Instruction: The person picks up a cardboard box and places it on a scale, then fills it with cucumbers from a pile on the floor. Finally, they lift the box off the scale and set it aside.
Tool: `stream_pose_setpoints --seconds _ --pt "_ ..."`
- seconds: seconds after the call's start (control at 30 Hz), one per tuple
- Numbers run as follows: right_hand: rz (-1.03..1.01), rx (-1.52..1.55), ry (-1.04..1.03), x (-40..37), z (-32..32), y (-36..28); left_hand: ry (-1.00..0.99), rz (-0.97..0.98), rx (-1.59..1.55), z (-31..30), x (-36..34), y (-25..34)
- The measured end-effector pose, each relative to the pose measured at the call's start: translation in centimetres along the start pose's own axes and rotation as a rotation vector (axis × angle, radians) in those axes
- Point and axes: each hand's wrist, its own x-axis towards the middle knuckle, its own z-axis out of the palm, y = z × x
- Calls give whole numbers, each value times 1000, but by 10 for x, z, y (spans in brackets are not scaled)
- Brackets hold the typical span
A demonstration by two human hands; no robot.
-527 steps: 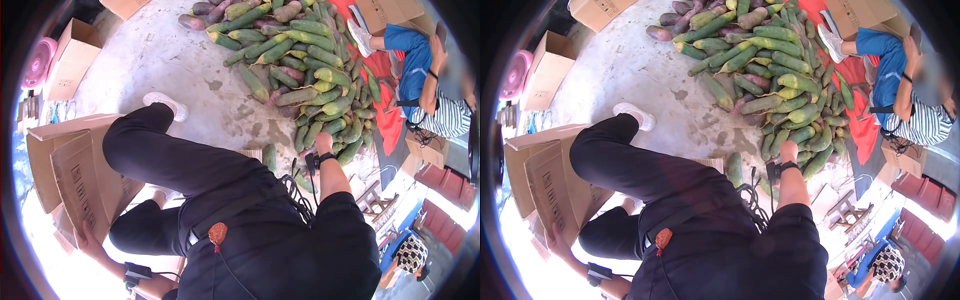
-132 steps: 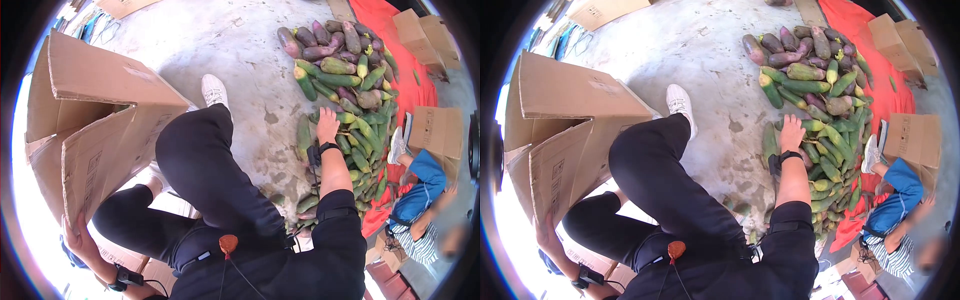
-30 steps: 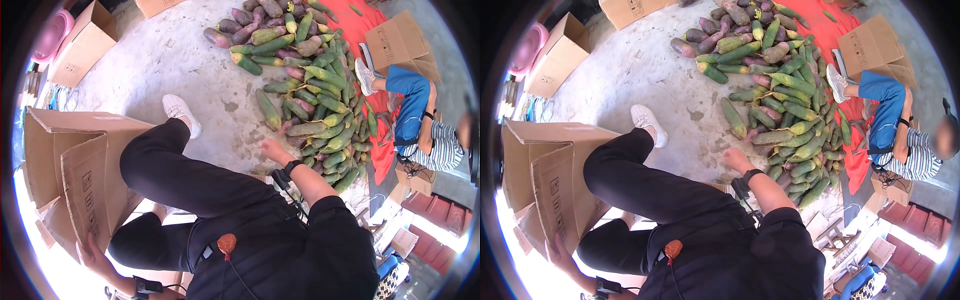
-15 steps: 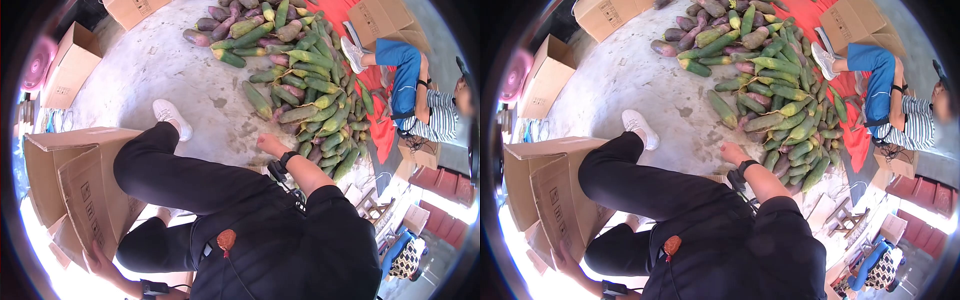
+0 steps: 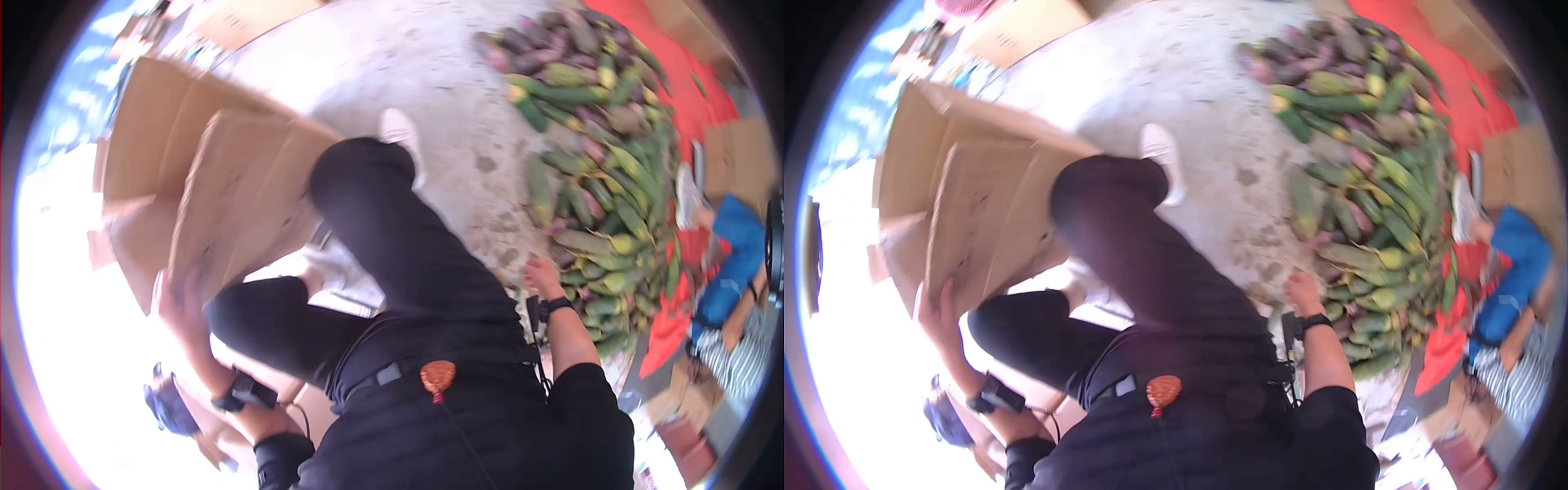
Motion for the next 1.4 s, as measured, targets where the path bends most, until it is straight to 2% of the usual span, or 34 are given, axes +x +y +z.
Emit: stream_pose_setpoints --seconds 0.03,0.2,0.47,0.53,0.6,0.63,0.7,0.8,0.87,1.13,1.2,1.33,1.4 --pt "12 22 -34 -1 -2 -7 -8 -53 13 -2 0 6" --pt "25 65 -115 1 -2 -18 43 -36 16 -1 0 11" --pt "-2 71 -90 -7 -7 -24 68 4 -47 -13 1 9" --pt "-17 37 -62 -5 -3 -23 137 88 4 -14 1 5" --pt "-83 -14 -7 6 -1 -7 107 39 -22 -16 -2 -2" --pt "-81 -1 9 -6 -1 -17 100 -11 -135 -12 -6 -16" --pt "-37 -78 -77 -9 -4 -26 90 -121 -101 -14 -9 -18" --pt "-29 -46 0 -8 0 -21 66 -226 -255 -12 -12 -27" --pt "-103 -53 37 -10 1 -17 81 -163 -159 -10 -14 -30" --pt "-73 -43 117 -16 -20 14 106 -98 77 1 -13 -42" --pt "-106 -140 135 -18 -26 26 111 -77 114 1 -12 -45" --pt "-9 -67 187 -21 -32 45 102 -61 102 2 -12 -39" --pt "-41 -247 104 -2 -37 68 85 -127 138 0 -13 -37"
